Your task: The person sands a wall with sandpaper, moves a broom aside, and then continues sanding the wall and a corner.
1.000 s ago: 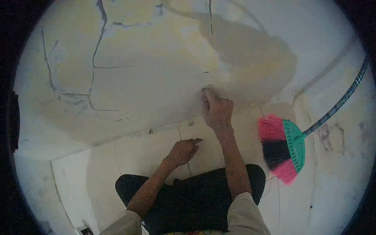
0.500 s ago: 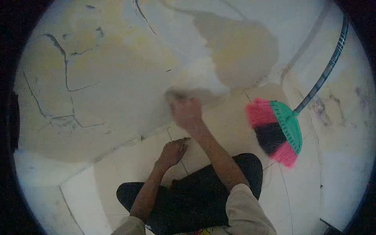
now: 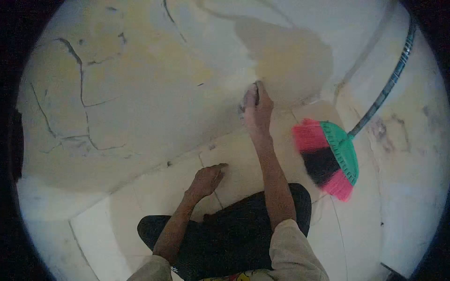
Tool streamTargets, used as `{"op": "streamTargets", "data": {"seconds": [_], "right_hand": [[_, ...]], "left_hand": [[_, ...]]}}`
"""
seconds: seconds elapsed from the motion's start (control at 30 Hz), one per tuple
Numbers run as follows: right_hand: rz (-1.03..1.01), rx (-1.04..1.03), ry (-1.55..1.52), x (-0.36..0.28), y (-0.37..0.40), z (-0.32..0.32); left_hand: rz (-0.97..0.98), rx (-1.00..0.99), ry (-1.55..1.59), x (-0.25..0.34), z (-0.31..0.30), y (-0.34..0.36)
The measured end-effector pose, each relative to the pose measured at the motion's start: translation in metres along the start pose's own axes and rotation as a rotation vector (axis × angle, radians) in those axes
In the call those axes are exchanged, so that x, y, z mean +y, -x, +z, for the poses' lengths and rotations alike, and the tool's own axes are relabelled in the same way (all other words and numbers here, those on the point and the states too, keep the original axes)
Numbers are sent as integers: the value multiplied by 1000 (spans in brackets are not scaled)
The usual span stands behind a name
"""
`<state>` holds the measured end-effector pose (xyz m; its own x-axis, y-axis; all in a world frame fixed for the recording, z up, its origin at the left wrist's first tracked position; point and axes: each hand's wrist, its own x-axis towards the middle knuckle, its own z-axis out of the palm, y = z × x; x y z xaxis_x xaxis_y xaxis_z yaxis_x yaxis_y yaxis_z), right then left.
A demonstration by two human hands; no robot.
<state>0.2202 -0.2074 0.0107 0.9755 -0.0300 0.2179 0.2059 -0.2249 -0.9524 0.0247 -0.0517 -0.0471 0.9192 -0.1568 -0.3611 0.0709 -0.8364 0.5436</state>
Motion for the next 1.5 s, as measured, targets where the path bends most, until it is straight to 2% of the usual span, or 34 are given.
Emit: {"op": "streamTargets", "data": {"seconds": [0.1, 0.13, 0.2, 0.27, 0.33, 0.4, 0.47, 0.53, 0.6, 0.67, 0.7, 0.73, 0.77, 0.8, 0.93, 1.0, 1.03, 1.07, 1.13, 1.17, 1.23, 1.27, 1.33, 1.37, 1.43, 1.5], "right_hand": [[2, 17, -56, 27, -1, 10], [-19, 27, -50, 31, -5, 8], [102, -74, -126, 1, 9, -7], [-7, -82, -34, -6, 27, -20], [-54, -94, -149, -21, 62, -42], [-52, -249, -89, -23, 102, -85], [-168, -6, 28, -60, 157, -153], [48, 227, -334, -38, 216, -205], [-6, 495, -63, -38, 284, -273], [193, 674, 145, -56, 351, -331], [194, 760, 157, -33, 390, -355], [190, 843, 168, -8, 434, -369], [285, 893, 270, 13, 478, -382], [381, 938, 368, 25, 515, -392], [238, 1092, 281, 62, 607, -396], [583, 1003, 435, 82, 645, -374], [362, 904, 729, 106, 656, -380], [354, 925, 706, 117, 665, -379], [440, 671, 967, 119, 674, -371], [446, 682, 951, 116, 679, -367], [372, 893, -17, 75, 649, -376], [355, 900, -26, 81, 652, -374], [315, 860, 591, 100, 666, -368], [314, 869, 589, 110, 666, -368], [447, 858, 231, 114, 669, -369], [558, 848, 244, 112, 666, -359]], "left_hand": [[105, 37, -14, -7, 9, 0], [81, 54, -1, -3, 9, 0], [95, 78, -6, 1, 9, 2], [111, 88, -33, 0, 11, 5], [164, 102, -27, -7, 20, 6], [236, 93, -28, 0, 16, 13], [152, 82, -2, 14, 12, 22], [242, 108, -33, 23, 12, 33], [322, 136, -46, 23, 13, 32], [496, 166, 127, 22, 15, 16], [527, 145, 117, 44, 11, 16], [476, 193, 103, 69, 0, 23], [419, 241, 90, 95, -11, 29], [443, 230, 81, 119, -16, 35], [605, 311, 219, 188, -15, 39], [671, 300, 220, 184, -16, 44], [621, 296, 272, 191, -12, 41], [579, 298, 316, 196, -12, 43], [555, 283, 332, 216, -17, 53], [516, 271, 371, 224, -21, 59], [548, 298, 422, 256, -18, 61], [540, 326, 499, 265, -15, 69], [559, 348, 553, 299, -10, 79], [560, 362, 610, 317, -6, 80], [588, 321, 692, 353, 6, 77], [585, 271, 788, 384, 17, 61]]}}
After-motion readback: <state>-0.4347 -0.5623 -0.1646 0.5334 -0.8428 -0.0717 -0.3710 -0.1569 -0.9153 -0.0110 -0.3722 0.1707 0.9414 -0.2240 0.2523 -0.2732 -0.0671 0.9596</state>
